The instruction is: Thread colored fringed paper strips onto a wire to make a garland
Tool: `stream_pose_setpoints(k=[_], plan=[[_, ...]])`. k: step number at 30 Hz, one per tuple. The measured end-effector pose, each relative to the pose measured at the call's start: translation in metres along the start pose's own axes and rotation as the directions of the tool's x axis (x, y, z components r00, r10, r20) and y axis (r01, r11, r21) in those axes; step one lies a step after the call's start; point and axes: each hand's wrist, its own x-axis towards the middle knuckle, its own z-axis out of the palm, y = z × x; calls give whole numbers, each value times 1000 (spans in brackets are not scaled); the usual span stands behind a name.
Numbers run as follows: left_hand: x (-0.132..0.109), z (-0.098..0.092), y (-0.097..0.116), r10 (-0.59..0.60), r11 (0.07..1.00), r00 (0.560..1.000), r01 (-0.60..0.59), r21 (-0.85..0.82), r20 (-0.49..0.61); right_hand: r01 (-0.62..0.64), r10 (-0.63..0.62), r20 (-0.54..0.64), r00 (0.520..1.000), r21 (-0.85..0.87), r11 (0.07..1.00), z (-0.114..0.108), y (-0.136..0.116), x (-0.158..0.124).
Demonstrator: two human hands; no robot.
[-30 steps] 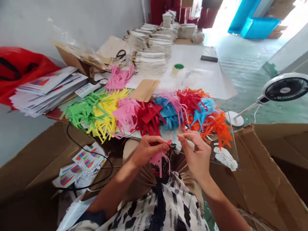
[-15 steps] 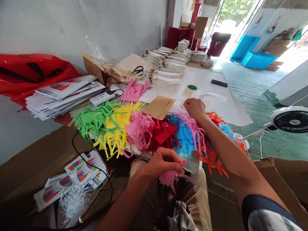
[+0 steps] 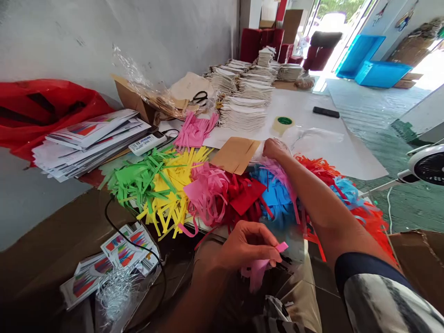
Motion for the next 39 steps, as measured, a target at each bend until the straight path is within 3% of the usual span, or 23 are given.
stream_pose_setpoints(k=[9, 13, 17, 19, 21, 22, 24, 26, 29, 31, 34, 39], plan=[[-2, 1, 2, 66, 997, 996, -63, 45, -60, -25, 25, -6, 1000, 6, 1000, -1, 0, -15], [1, 1, 1, 116, 992, 989, -110, 66, -92, -17, 25, -91, 995, 86, 996, -9, 2, -26], [5, 0, 0, 202, 975, 970, -187, 116, -138, -5, 48, -233, 971, 180, 984, -31, 7, -50], [7, 0, 1, 243, 963, 954, -217, 157, -172, 5, 66, -306, 950, 227, 974, -42, 11, -75], [8, 0, 3, 298, 944, 932, -256, 209, -206, 101, 53, -395, 917, 359, 928, -47, 13, -112], [7, 0, 4, 330, 930, 918, -278, 239, -220, 208, 42, -457, 888, 484, 850, -45, 13, -135], [5, 2, 6, 395, 896, 888, -317, 312, -233, 429, 19, -551, 834, 670, 606, -36, 13, -188], [1, 5, 4, 447, 856, 865, -341, 388, -227, 471, -15, -529, 849, 743, 476, -20, 13, -244], [-11, 13, -2, 469, 819, 863, -346, 458, -188, 418, -10, -456, 890, 807, 416, 5, 14, -315], [-19, 22, -7, 457, 809, 873, -328, 488, -171, 388, -11, -413, 911, 846, 365, 18, 17, -346], [-29, 35, -14, 433, 796, 886, -289, 532, -165, 385, -3, -409, 912, 856, 344, 27, 24, -371], [-37, 48, -21, 437, 745, 886, -259, 614, -156, 420, -12, -458, 889, 803, 422, 27, 31, -389]])
